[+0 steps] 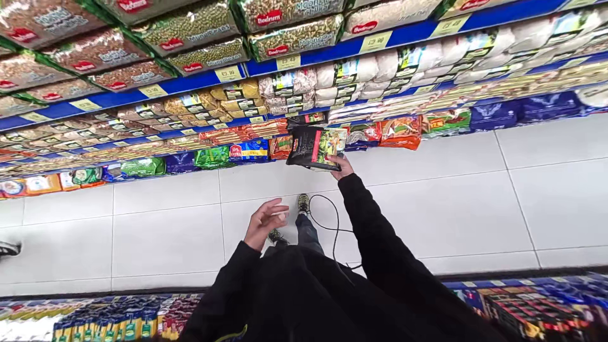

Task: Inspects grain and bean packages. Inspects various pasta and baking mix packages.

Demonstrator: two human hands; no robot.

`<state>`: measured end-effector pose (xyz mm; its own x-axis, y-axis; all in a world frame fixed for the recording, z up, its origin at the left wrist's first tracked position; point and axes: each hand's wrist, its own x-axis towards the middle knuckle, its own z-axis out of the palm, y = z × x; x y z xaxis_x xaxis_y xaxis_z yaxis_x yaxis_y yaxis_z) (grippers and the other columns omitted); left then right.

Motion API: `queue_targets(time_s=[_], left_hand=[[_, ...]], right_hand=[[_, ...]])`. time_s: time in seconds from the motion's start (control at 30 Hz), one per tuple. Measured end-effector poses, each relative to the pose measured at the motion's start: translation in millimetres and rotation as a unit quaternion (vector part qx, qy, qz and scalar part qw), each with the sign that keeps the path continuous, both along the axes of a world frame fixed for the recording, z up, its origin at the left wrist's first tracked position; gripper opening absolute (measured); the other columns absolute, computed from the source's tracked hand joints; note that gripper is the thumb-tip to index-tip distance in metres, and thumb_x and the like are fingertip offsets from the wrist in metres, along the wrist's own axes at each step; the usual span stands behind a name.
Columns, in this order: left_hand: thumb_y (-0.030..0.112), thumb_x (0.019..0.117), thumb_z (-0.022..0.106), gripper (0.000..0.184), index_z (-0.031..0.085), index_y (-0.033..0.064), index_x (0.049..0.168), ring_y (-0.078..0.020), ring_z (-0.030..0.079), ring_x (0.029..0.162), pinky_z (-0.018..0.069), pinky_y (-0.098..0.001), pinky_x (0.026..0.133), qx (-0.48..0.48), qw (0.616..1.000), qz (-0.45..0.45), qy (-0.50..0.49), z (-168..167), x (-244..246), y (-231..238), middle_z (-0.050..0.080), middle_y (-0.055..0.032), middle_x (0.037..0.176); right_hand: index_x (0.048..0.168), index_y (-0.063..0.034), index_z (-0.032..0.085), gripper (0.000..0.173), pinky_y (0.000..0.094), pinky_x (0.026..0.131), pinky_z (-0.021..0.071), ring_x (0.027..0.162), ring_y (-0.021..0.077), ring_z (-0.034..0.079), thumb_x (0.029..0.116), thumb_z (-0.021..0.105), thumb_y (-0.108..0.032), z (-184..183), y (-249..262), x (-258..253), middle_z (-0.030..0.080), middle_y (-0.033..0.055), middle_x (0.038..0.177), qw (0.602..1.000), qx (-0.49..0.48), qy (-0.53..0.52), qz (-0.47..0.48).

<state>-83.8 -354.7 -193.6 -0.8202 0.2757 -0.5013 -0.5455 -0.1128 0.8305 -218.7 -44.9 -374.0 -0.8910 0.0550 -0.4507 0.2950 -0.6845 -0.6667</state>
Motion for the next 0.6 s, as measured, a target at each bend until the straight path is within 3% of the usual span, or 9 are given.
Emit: queue_targets(time_s=[0.17,0.33,0.5,0.53,0.6], left_hand=[[0.031,0.0915,0.077,0.07,0.047,-0.0027,0.145,-0.0404,0.068,0.114,0.0608,-0.0525,0.091,0.06,0.998,0.026,-0.025,13,0,14,0.065,-0.0249,0.13],[0.026,0.0925,0.076,0.064,0.05,0.0001,0.145,-0.0404,0.068,0.114,0.0596,-0.0522,0.093,0.09,0.995,0.029,-0.031,-2,-9,25,0.065,-0.0254,0.129],[0.025,0.0928,0.076,0.064,0.05,-0.0001,0.145,-0.0402,0.068,0.114,0.0596,-0.0524,0.093,0.083,0.993,0.043,-0.068,-20,-7,29,0.066,-0.0247,0.129],[0.025,0.0926,0.076,0.064,0.05,-0.0001,0.145,-0.0401,0.068,0.114,0.0597,-0.0526,0.093,0.08,0.993,0.047,-0.075,-22,-7,30,0.066,-0.0245,0.129],[0.025,0.093,0.075,0.063,0.05,-0.0002,0.145,-0.0403,0.068,0.115,0.0599,-0.053,0.092,0.073,0.993,0.053,-0.08,-25,-6,32,0.066,-0.0245,0.13]], right_hand=[[0.134,-0.0023,0.042,0.073,0.0425,0.081,0.0628,0.095,0.0233,0.072,0.0712,0.08,-0.008,-48,11,-62,0.069,0.0144,0.108,0.999,0.008,-0.036,0.0],[0.138,-0.0053,0.04,0.071,0.0401,0.079,0.0626,0.094,0.0216,0.071,0.0764,0.075,-0.005,-78,13,-107,0.068,0.0122,0.109,0.998,0.001,-0.063,0.021],[0.132,-0.0072,0.044,0.062,0.0374,0.077,0.0625,0.089,0.0186,0.071,0.0776,0.073,-0.005,-96,18,-141,0.069,0.009,0.102,0.996,-0.01,-0.082,0.04],[0.133,-0.0076,0.043,0.061,0.0371,0.077,0.0622,0.09,0.0182,0.071,0.0793,0.072,-0.005,-97,19,-148,0.068,0.0092,0.104,0.994,0.007,-0.096,0.045],[0.146,-0.0092,0.04,0.067,0.0388,0.085,0.0586,0.103,0.0196,0.067,0.0866,0.072,-0.006,-96,22,-161,0.064,0.0118,0.121,0.987,0.063,-0.13,0.071]])
